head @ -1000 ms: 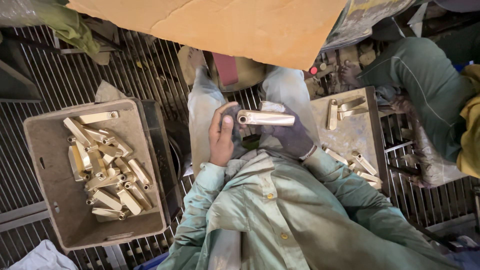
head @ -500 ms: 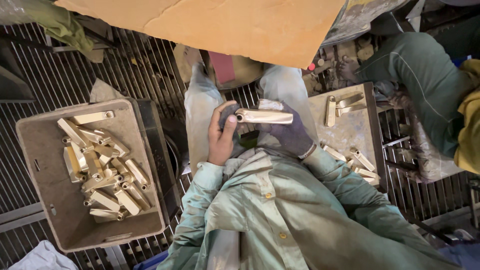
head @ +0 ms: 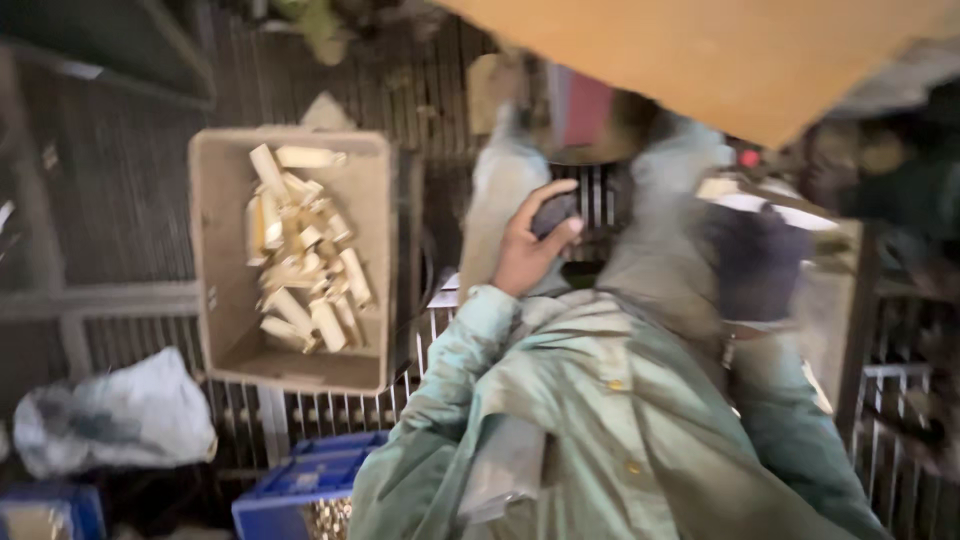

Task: The person repeatedly picks up small brass-colored metal parts from a container and presses them against a rotating grinding wheel to smooth their surfaces. They handle the parts one at a time, turning them over to work on different sides before placing them back into the container.

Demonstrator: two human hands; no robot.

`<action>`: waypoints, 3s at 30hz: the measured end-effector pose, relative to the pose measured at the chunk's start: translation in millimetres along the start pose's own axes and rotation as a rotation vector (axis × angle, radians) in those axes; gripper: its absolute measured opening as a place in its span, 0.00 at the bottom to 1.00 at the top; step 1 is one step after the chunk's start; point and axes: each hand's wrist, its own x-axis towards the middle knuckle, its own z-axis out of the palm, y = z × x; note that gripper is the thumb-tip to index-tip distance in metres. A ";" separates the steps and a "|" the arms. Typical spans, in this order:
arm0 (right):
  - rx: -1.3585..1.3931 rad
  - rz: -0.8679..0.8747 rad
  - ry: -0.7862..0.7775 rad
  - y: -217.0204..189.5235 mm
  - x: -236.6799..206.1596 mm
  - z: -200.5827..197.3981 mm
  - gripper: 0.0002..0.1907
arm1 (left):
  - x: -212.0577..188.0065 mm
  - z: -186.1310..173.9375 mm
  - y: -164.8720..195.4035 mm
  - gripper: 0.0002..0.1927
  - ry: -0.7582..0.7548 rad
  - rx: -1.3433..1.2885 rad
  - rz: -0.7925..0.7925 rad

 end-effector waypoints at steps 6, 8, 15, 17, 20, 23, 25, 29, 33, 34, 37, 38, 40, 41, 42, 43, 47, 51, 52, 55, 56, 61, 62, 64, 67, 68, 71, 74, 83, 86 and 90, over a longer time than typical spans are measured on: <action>0.203 0.020 0.178 -5.8 18.7 -107.8 0.10 | -7.2 -55.9 8.2 0.18 0.174 0.086 0.098; 0.202 0.053 0.248 2.1 18.4 -135.4 0.11 | -10.5 -77.0 11.8 0.16 0.289 0.154 0.103; 0.208 0.133 0.374 24.9 -2.7 -166.1 0.14 | -24.2 -164.3 11.4 0.14 0.674 0.472 0.422; 0.215 0.121 0.349 24.5 -6.4 -167.6 0.15 | -25.9 -197.2 3.1 0.16 0.786 0.471 0.368; 0.211 0.089 0.235 22.3 -2.3 -166.9 0.17 | -22.8 -249.6 -16.5 0.18 0.977 0.426 0.298; 0.229 0.053 -0.022 13.2 7.8 -161.1 0.19 | -26.7 -292.9 -34.4 0.20 1.132 0.497 0.272; 0.252 0.036 -0.231 2.8 15.9 -143.1 0.21 | -31.4 -312.6 -40.2 0.22 1.206 0.544 0.197; -0.296 -0.130 0.105 -15.8 19.2 -71.5 0.11 | -31.6 -320.4 -41.3 0.22 1.299 0.668 -0.079; -0.431 -0.301 0.097 -17.6 6.1 14.4 0.11 | -20.7 -312.5 -34.5 0.21 1.361 0.772 -0.241; -0.425 -0.262 0.107 -16.0 3.8 31.4 0.12 | -18.5 -310.3 -32.9 0.21 1.371 0.801 -0.240; -0.752 -0.415 0.009 -14.3 -1.9 60.6 0.10 | -19.3 -303.6 -35.2 0.23 1.395 0.755 -0.147; -0.916 -0.511 -0.044 -13.0 -3.2 64.7 0.09 | -22.2 -300.6 -39.0 0.24 1.390 0.652 -0.053; -0.938 -0.551 -0.079 -14.3 -4.7 66.6 0.11 | -33.1 -298.7 -46.0 0.25 1.400 0.567 0.035; -0.948 -0.569 -0.100 -14.6 -4.8 66.6 0.11 | -41.8 -299.0 -49.0 0.23 1.421 0.584 0.031; -1.019 -0.597 -0.089 -15.2 -5.1 66.6 0.11 | -51.5 -299.0 -52.0 0.22 1.442 0.601 0.024; -1.090 -0.625 -0.078 -16.4 -5.2 67.1 0.10 | -59.9 -299.2 -53.7 0.21 1.444 0.559 0.068; -1.286 -0.661 -0.107 -19.4 -9.5 82.1 0.10 | -93.1 -293.6 -37.0 0.17 1.311 0.296 0.226; -1.364 -0.813 -0.389 -20.4 -18.2 116.0 0.08 | -110.1 -254.1 18.2 0.16 1.217 0.480 0.199; -1.374 -0.803 -0.455 -19.0 -21.8 126.9 0.09 | -109.5 -239.6 36.3 0.16 1.169 0.531 0.226; -1.548 -0.560 -0.585 -14.2 -33.0 161.0 0.17 | -111.3 -186.6 85.8 0.17 1.023 0.613 0.187; -1.564 -0.581 -0.657 -14.7 -34.4 172.1 0.18 | -110.3 -168.0 99.3 0.17 0.969 0.593 0.109; -1.343 -0.905 -0.937 -6.8 -38.4 213.5 0.26 | -82.7 -88.6 130.8 0.17 0.459 0.870 0.382; -1.349 -0.905 -1.005 -5.9 -36.1 214.7 0.30 | -74.1 -76.3 127.6 0.17 0.349 0.860 0.392; -1.370 -0.747 -1.008 4.0 -37.7 214.7 0.34 | -59.3 -52.2 114.2 0.16 0.172 0.797 0.392; -1.314 -0.596 -0.916 1.5 -33.2 191.3 0.33 | -41.2 -27.6 84.7 0.14 0.049 0.644 0.356; -1.279 -0.565 -0.875 0.0 -31.2 181.5 0.31 | -36.1 -22.0 73.7 0.14 0.059 0.590 0.340; -1.039 -0.310 -0.653 -8.5 -33.9 147.9 0.25 | -15.6 -16.7 43.4 0.12 0.120 0.426 0.301; -0.604 -0.170 -0.369 -8.4 -29.1 127.9 0.24 | -5.4 -14.8 20.0 0.17 0.107 0.228 -0.003; -0.263 0.153 -0.068 5.4 -21.0 113.6 0.20 | 25.1 17.9 -14.4 0.20 -0.094 -0.303 -0.146; -0.496 0.091 -0.283 1.1 -28.3 103.5 0.21 | 34.7 10.2 -19.4 0.18 -0.084 -0.368 -0.155; -0.886 -0.080 -0.434 -9.9 -26.8 99.5 0.26 | 41.4 1.1 -21.8 0.15 -0.114 -0.395 -0.172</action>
